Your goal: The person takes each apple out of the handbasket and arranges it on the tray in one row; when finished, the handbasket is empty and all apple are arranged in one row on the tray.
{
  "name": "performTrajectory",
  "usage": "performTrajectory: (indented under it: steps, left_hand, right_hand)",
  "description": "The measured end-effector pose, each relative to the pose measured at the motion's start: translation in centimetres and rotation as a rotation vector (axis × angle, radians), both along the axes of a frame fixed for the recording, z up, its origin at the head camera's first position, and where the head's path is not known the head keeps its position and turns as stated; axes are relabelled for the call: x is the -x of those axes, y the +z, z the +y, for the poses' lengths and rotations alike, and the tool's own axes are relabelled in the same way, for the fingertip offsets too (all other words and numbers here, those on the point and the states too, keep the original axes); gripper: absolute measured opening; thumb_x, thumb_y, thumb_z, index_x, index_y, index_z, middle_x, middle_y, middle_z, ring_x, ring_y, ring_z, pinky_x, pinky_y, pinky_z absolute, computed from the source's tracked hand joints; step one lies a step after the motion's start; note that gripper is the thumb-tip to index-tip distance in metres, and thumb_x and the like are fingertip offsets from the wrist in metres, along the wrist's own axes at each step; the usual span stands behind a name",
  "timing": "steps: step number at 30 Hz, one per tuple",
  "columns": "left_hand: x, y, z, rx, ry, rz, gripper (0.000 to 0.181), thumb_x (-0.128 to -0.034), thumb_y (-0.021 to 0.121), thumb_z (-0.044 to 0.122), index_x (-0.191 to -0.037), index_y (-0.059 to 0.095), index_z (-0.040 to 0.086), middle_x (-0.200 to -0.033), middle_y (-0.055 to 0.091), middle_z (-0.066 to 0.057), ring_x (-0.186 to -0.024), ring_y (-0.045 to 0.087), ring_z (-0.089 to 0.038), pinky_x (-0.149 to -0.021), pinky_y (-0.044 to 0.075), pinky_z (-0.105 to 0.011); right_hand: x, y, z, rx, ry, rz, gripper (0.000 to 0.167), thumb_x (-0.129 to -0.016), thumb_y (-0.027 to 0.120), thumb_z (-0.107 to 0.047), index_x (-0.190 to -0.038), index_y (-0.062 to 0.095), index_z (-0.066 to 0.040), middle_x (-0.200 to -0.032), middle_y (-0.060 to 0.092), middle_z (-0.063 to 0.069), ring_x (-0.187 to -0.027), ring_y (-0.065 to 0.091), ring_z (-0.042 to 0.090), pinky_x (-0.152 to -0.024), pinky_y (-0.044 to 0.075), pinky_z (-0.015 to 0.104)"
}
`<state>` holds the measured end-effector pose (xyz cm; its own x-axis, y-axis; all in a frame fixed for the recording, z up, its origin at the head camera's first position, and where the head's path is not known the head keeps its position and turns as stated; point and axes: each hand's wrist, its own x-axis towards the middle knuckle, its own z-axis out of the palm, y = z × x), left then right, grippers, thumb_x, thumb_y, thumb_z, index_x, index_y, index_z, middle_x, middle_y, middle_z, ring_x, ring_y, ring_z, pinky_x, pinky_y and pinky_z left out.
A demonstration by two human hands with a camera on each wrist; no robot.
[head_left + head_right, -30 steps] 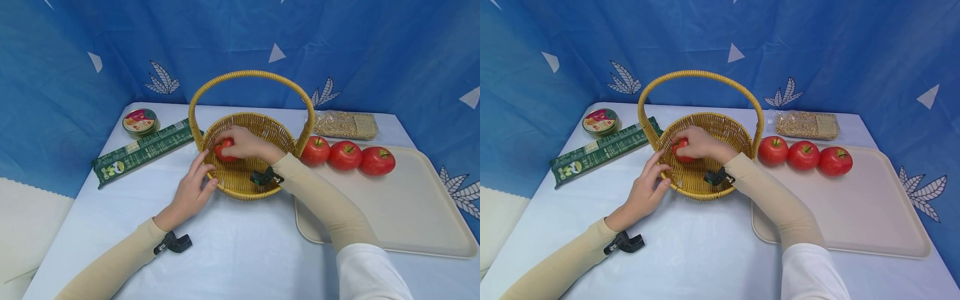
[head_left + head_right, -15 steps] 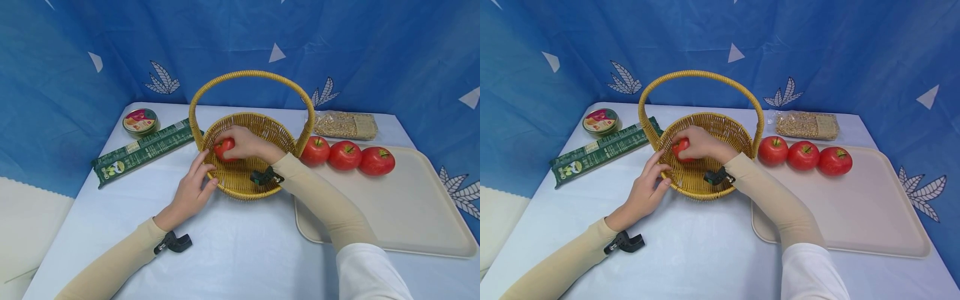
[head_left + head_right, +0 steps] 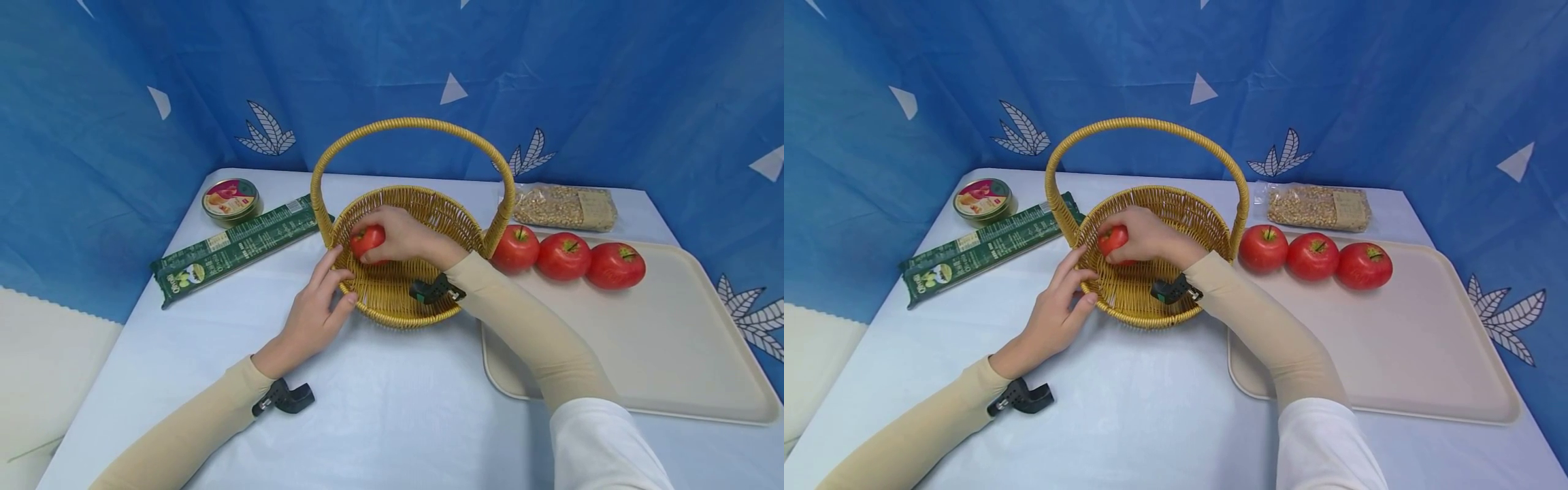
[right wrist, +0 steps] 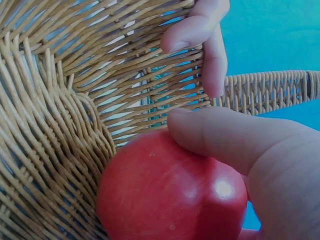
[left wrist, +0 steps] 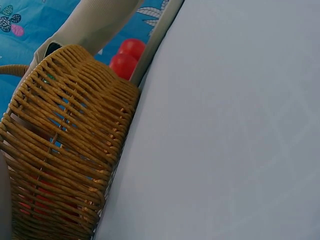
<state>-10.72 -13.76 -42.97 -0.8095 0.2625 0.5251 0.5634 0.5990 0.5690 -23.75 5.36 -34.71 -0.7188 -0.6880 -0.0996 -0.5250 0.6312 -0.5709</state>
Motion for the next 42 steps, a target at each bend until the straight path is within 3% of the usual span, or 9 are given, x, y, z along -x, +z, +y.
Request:
performTrajectory:
  steps: [7,21,24,42]
  left_hand:
    - [0.0,0.0,0.1,-0.001,0.0,0.008,0.065,-0.1059,0.032,0.062,-0.119,0.06,0.004,-0.159,0.04,-0.022,-0.112,0.064,-0.037,-0.072,0.055,-0.051]
    - [-0.1,-0.1,0.1,0.001,-0.006,-0.008,0.063,-0.1065,0.033,0.06,-0.12,0.059,0.004,-0.161,0.038,-0.02,-0.113,0.063,-0.036,-0.073,0.055,-0.05]
    - [-0.1,0.0,0.0,0.009,-0.004,-0.015,0.064,-0.1063,0.032,0.061,-0.12,0.059,0.004,-0.16,0.038,-0.021,-0.106,0.064,-0.034,-0.071,0.054,-0.048]
    - [0.0,0.0,0.0,0.0,0.004,-0.011,0.066,-0.1055,0.031,0.063,-0.121,0.06,0.005,-0.16,0.038,-0.022,-0.099,0.064,-0.034,-0.069,0.053,-0.048]
  right_hand:
    - [0.0,0.1,0.2,0.03,-0.019,-0.001,0.049,-0.082,0.081,-0.024,-0.129,0.069,-0.018,-0.137,0.06,0.012,-0.123,0.056,0.029,-0.091,0.057,0.039]
    - [-0.2,1.9,0.8,0.042,-0.012,-0.006,0.05,-0.083,0.082,-0.026,-0.131,0.068,-0.019,-0.135,0.064,0.007,-0.122,0.06,0.027,-0.092,0.058,0.041]
    - [-0.5,2.4,1.1,0.036,-0.013,0.0,0.051,-0.083,0.082,-0.027,-0.132,0.068,-0.019,-0.137,0.063,0.008,-0.122,0.06,0.027,-0.093,0.058,0.042]
    - [-3.8,4.6,5.2,0.025,0.021,0.078,0.051,-0.083,0.081,-0.034,-0.131,0.069,-0.021,-0.14,0.061,0.011,-0.123,0.059,0.031,-0.09,0.058,0.046]
